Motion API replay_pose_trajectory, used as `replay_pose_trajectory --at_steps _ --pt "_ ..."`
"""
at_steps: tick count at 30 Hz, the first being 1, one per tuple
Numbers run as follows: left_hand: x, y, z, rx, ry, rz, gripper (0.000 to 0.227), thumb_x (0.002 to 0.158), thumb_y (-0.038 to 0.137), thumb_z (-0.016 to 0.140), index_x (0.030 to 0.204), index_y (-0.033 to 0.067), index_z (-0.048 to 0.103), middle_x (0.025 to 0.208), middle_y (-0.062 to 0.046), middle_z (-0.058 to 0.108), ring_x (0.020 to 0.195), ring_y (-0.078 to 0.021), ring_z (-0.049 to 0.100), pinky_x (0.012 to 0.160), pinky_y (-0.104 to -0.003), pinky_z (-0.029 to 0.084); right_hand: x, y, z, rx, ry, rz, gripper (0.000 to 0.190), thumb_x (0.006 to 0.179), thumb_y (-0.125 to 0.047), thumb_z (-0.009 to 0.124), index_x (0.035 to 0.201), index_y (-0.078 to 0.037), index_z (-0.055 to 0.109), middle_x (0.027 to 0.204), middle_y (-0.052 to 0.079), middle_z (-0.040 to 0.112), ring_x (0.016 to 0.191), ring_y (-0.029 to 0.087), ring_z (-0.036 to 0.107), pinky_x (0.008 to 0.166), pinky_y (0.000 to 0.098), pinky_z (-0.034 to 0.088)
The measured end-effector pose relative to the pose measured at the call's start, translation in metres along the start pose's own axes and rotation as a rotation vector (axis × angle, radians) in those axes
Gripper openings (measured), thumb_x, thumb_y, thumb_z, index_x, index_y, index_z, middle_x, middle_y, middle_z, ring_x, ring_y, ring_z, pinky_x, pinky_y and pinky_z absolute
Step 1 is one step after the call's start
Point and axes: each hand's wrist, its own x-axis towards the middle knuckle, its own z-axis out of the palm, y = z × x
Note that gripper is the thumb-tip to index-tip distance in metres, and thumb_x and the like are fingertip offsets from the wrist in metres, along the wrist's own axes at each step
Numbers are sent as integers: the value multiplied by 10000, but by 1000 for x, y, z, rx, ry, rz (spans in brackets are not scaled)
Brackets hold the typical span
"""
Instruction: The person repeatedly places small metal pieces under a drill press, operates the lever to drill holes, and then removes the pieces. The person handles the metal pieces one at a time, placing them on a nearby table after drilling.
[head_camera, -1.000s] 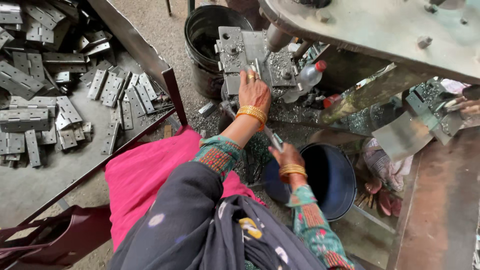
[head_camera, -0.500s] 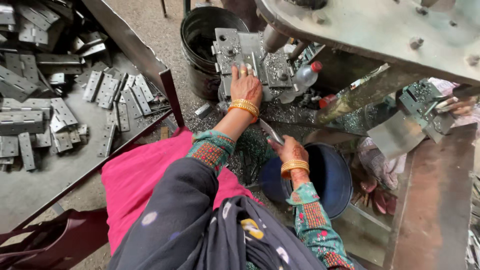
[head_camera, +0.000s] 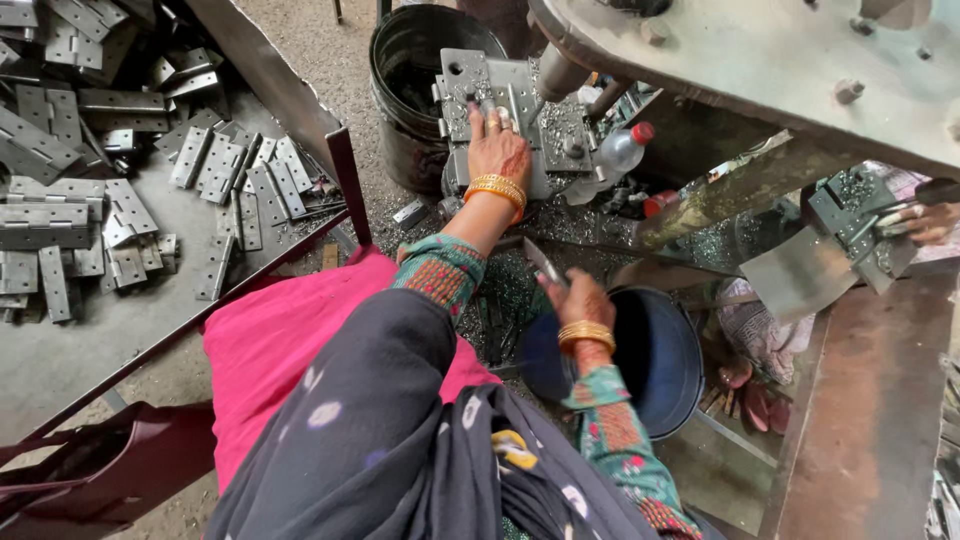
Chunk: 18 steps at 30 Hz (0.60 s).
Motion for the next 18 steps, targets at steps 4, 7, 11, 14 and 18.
replay_pose_trajectory --at_steps 4,7,11,14,18 --pt "-5 -4 0 -128 -221 28 433 1048 190 388 1373 66 646 1588 -122 471 1512 -299 348 1245 -607 90 2 -9 25 6 0 5 695 854 -706 681 1058 -43 710 958 246 729 938 446 700 780 519 531" --pt "-6 -4 -6 -97 -219 40 441 1009 212 394 1345 76 646 1609 -114 420 1523 -324 308 1212 -581 84 11 1 14 54 -76 -19 690 854 -694 687 1036 -29 713 940 246 725 909 434 710 775 510 534" --pt "6 3 -2 85 -271 10 451 1006 218 373 1351 81 630 1612 -131 392 1535 -344 267 1202 -593 54 14 21 1 72 -45 -20 625 837 -657 668 1028 -65 730 913 229 737 899 430 718 784 517 532" --pt "28 11 8 111 -239 8 468 1009 226 369 1377 64 609 1589 -164 413 1507 -348 293 1201 -611 53 9 15 27 54 -43 40 635 826 -654 695 1019 -50 734 925 245 734 924 452 709 778 525 534" --pt "23 5 11 -46 -33 -87 467 994 204 388 1375 72 623 1517 -120 521 1470 -305 385 1237 -569 91 5 9 53 62 29 24 655 822 -664 719 1006 -35 737 946 259 733 960 476 700 767 540 537"
